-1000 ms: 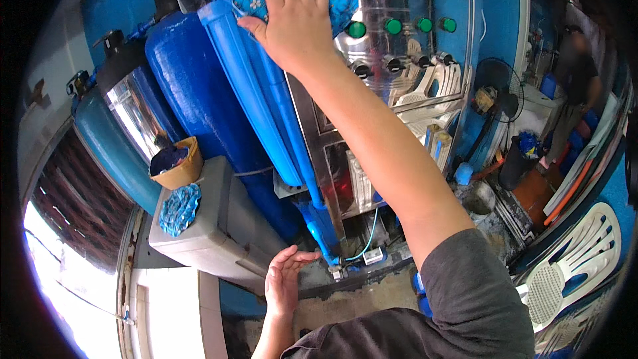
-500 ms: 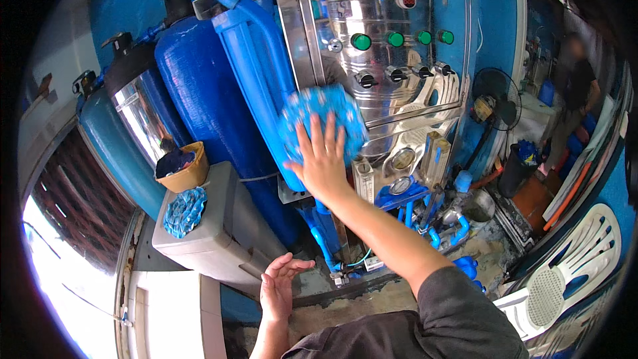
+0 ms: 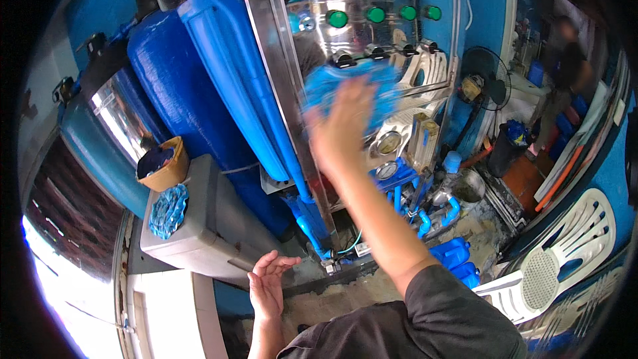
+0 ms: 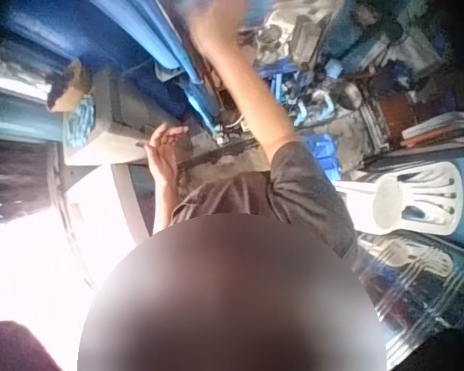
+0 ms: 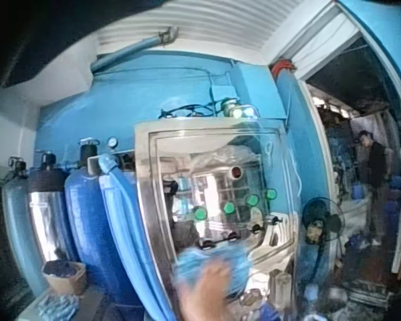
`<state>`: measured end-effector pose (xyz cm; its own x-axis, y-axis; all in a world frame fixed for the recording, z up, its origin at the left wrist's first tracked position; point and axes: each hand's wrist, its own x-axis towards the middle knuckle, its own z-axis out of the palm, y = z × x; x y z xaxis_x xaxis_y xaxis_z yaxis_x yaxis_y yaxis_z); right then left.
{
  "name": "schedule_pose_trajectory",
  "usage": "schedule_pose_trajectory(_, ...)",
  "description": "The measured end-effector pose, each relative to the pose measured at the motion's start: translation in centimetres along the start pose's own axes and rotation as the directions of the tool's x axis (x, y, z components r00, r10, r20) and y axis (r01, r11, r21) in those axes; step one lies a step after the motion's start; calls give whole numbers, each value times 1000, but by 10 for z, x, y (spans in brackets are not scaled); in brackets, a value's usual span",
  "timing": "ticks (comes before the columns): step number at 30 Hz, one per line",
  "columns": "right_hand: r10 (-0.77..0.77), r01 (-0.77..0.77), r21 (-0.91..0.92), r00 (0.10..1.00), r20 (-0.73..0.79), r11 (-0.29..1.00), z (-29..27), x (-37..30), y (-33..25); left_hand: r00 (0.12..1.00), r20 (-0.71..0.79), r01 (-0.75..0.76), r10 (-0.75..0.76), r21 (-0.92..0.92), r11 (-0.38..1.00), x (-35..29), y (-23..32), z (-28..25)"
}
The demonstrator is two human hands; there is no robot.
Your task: The person wipes the exterior of a water purification system using a blue cloth. They clean the control panel, cylindrical tanks, and connected pipes, moving around the unit to reach different sections.
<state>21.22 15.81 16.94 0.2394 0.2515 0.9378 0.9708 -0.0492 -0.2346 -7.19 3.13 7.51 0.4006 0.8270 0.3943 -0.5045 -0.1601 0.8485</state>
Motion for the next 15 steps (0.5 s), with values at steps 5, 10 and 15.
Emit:
schedule_pose_trajectory(5,778,-780,76,603,-179,622,-33,78,134,991,-135,18,-18,-3,1000,-10,2,-22)
schedule_pose_trajectory(10,346,-346,29,938,-14,938,-8,37,43,994,-38,98,-99,-46,994,4,-4,-37)
schedule_pose_trajectory(15,-47,40,43,983,178,998,21,-20,-37,978,189,107,-89,-88,990,39,-6,-39)
